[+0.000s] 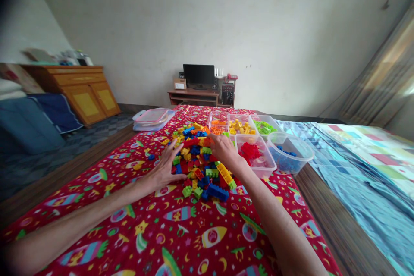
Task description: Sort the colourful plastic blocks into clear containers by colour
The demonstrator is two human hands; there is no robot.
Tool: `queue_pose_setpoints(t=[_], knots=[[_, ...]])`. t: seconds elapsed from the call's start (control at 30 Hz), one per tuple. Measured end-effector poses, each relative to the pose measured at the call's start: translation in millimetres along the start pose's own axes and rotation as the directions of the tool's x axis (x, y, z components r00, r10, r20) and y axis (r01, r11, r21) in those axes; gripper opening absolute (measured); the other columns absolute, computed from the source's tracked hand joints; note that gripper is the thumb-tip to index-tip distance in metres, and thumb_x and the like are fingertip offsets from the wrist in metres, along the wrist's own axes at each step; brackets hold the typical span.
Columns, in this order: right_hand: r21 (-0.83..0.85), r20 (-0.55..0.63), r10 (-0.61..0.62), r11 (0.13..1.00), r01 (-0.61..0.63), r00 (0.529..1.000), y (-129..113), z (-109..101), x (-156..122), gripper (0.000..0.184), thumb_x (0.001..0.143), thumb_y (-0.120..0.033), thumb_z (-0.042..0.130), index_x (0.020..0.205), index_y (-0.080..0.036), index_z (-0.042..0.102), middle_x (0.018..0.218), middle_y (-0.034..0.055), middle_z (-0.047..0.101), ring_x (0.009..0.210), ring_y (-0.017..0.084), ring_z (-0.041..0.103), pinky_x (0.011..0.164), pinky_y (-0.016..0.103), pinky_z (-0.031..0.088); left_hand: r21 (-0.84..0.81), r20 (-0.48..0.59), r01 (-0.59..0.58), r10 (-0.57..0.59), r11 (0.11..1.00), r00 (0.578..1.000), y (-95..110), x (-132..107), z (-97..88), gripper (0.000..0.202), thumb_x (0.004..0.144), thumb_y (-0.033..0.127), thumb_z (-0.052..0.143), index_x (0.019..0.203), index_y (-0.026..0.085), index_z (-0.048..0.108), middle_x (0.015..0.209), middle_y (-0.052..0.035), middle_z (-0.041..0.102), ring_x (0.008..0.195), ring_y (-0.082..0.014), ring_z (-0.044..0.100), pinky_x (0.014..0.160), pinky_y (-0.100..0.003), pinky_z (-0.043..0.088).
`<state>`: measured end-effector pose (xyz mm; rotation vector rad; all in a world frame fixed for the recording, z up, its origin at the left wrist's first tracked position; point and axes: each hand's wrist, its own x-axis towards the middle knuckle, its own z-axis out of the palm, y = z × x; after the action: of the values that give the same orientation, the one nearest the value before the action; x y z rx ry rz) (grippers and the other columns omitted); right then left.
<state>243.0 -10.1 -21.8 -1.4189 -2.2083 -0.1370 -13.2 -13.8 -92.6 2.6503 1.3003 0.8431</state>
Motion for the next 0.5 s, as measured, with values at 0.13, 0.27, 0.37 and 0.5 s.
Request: queue_pose_setpoints(t=[0.13, 0.27, 0.37, 0.5], knots=[[0.080, 0.002, 0.100, 0.992, -0.100, 0.995, -2.2, -5.6, 3.7, 0.034, 0.082, -0.015, 0.049, 0.113, -0.018, 0.064, 0.073, 0.0046, 0.067, 0.066, 0.016, 0.058, 0.066, 0.025, 0.040, -0.041, -0.079, 0.010, -0.014, 0.999, 0.997, 5.8, 25.0, -5.3, 0.093, 0.078, 0.068, 0.053, 0.149, 0.023, 0.014, 0.157, -0.0161, 0.009, 0.143, -0.0346, 0.013, 0.113, -0.052, 0.023], [0.250, 0.039, 0.200, 0.946, -0.204, 0.979, -2.4, -9.6, 10.6, 0.025, 0.079, -0.017, 0.051, 0.097, -0.018, 0.068, 0.064, -0.0002, 0.064, 0.058, 0.012, 0.055, 0.061, 0.023, 0.039, -0.037, -0.116, -0.013, 0.008, 0.999, 0.993, 4.8, 51.5, -13.4, 0.058, 0.091, 0.053, 0.041, 0.136, 0.017, 0.042, 0.145, -0.0153, 0.040, 0.135, -0.0274, 0.036, 0.112, -0.045, 0.030], [0.225, 0.019, 0.210, 0.952, -0.209, 0.977, 4.5, -5.7, 10.2, 0.024, 0.079, -0.015, 0.049, 0.093, -0.018, 0.069, 0.065, 0.0010, 0.064, 0.062, 0.014, 0.058, 0.064, 0.024, 0.042, -0.037, -0.038, -0.035, 0.033, 0.999, 0.999, 4.0, 70.3, -16.0, 0.049, 0.092, 0.046, 0.041, 0.128, 0.015, 0.052, 0.132, -0.0139, 0.056, 0.122, -0.0259, 0.052, 0.105, -0.042, 0.040], [0.075, -0.199, 0.143, 0.989, -0.131, 0.970, 15.0, 9.2, 2.9, 0.026, 0.086, -0.021, 0.048, 0.105, -0.017, 0.066, 0.095, 0.0095, 0.069, 0.094, 0.021, 0.062, 0.086, 0.031, 0.045, -0.022, 0.084, -0.044, 0.046, 0.999, 0.995, 7.1, 87.9, -21.9, 0.044, 0.092, 0.044, 0.042, 0.121, 0.017, 0.059, 0.114, -0.0103, 0.068, 0.103, -0.0250, 0.064, 0.092, -0.038, 0.049]])
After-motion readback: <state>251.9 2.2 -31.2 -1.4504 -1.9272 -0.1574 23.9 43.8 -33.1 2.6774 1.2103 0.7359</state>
